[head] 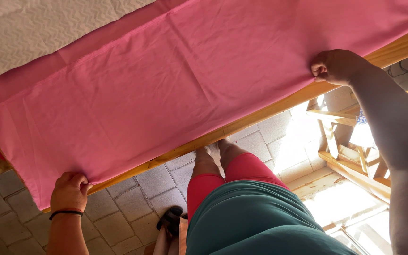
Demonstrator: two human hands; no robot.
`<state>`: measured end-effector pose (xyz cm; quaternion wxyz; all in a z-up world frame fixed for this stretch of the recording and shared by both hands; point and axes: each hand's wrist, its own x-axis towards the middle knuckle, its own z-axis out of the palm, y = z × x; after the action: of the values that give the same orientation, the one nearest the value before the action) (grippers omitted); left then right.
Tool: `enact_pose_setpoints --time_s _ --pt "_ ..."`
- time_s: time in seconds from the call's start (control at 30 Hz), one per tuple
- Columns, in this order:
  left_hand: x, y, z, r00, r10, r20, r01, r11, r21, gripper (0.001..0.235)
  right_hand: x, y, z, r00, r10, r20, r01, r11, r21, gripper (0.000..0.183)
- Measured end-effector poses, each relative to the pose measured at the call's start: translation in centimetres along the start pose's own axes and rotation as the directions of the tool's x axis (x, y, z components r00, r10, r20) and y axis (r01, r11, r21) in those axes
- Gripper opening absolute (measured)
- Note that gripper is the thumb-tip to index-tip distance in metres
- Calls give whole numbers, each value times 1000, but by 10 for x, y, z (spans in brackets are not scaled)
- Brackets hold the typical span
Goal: Placing and smoothing a paper pattern onto a piece of fabric on a work table in preparation for cutting.
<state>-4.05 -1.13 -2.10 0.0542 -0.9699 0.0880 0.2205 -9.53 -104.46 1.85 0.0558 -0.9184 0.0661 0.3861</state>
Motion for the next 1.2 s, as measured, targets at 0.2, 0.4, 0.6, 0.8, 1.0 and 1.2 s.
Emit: enact_pose_setpoints --time_s 0.2,0.4,0.6,0.8,1.0,1.2 --pt "-7 0 3 995 56 -83 -58 998 -16 22 -12 14 13 992 -57 -111 53 998 -33 17" --pt "-25 -2 7 935 147 -322 -136 989 55 25 -31 18 23 938 -204 -281 166 974 -154 16" --pt "-48 14 3 845 165 -510 -115 985 128 23 -48 19 53 764 -313 -563 163 939 -302 16" --pt "-69 36 16 798 155 -582 -103 987 120 22 -44 51 115 567 -367 -737 61 912 -407 7" --pt "-84 53 24 814 106 -571 -36 991 132 25 -39 67 157 600 -303 -740 9 928 -372 10" --pt "-77 57 31 838 111 -535 -25 986 165 38 -38 68 179 560 -354 -749 51 917 -395 7"
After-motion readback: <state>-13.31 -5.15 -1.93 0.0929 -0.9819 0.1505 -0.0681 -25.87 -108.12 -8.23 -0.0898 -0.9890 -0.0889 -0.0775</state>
